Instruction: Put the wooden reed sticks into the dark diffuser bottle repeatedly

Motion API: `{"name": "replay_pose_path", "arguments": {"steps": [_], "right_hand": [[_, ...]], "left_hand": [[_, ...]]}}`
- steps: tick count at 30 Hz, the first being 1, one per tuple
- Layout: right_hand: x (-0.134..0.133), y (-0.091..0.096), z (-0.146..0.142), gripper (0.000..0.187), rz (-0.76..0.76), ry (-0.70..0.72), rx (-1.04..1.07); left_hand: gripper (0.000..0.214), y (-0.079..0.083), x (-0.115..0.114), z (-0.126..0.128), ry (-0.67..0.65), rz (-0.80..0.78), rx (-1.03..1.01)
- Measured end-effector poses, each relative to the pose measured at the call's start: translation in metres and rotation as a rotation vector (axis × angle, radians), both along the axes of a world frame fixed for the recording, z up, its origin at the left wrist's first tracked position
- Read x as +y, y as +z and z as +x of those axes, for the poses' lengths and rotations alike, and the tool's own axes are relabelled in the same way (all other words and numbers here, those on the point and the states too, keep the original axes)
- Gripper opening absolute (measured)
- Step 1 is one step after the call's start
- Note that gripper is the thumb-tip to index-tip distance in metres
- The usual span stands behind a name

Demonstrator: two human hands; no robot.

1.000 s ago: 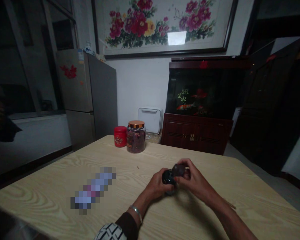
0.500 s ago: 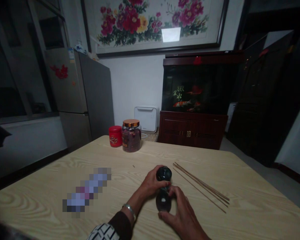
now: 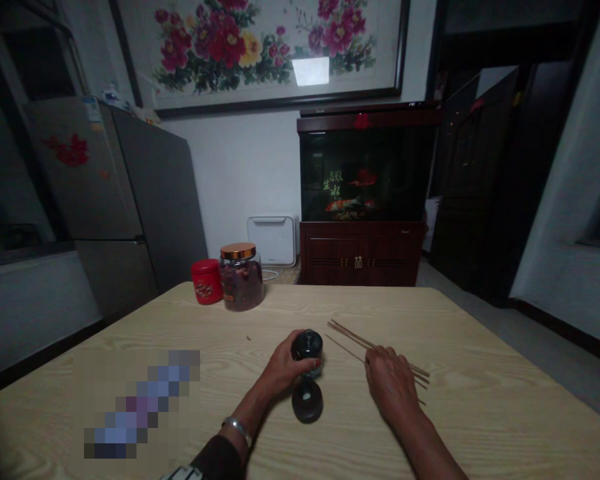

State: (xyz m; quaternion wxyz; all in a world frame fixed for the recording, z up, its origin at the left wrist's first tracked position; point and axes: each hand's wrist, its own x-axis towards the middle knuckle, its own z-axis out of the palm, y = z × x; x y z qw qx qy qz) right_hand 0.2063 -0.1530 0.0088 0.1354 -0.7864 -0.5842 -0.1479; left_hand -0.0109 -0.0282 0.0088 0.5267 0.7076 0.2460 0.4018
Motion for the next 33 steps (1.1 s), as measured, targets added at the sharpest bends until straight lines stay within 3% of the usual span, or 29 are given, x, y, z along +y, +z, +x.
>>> {"name": "replay_pose_path", "arguments": {"steps": [6, 9, 11, 13, 15, 20, 25, 33], "right_hand": [[-0.001, -0.002, -0.003, 0.029, 0.047, -0.008, 0.095], [-0.002, 0.005, -0.006, 0.028, 0.103, 0.004, 0.129], [0.000, 0.018, -0.009, 0.021, 0.252, 0.049, 0.361], [0.007, 0.034, -0.012, 0.014, 0.455, 0.125, 0.739], [0.021, 0.050, -0.015, 0.017, 0.602, 0.188, 1.049], [0.067, 0.082, -0.031, 0.036, 0.763, 0.253, 1.341], [0.097, 0.094, -0.055, 0.039, 0.896, 0.322, 1.517], [0.118, 0.088, -0.065, 0.037, 0.958, 0.360, 1.562]], "left_hand": [[0.055, 0.005, -0.005, -0.001, -0.018, -0.029, -0.030], [0.055, 0.003, -0.003, -0.001, -0.006, 0.005, -0.018], [0.057, 0.001, -0.001, -0.001, 0.003, 0.012, -0.006], [0.058, 0.001, 0.000, -0.001, 0.005, 0.008, 0.008], [0.058, 0.000, 0.001, 0.000, 0.000, 0.002, 0.015], [0.057, -0.002, 0.001, 0.001, -0.013, -0.011, -0.009], [0.056, -0.001, 0.001, 0.001, -0.021, -0.018, -0.007], [0.056, 0.001, 0.002, 0.002, -0.019, -0.019, 0.008]]}}
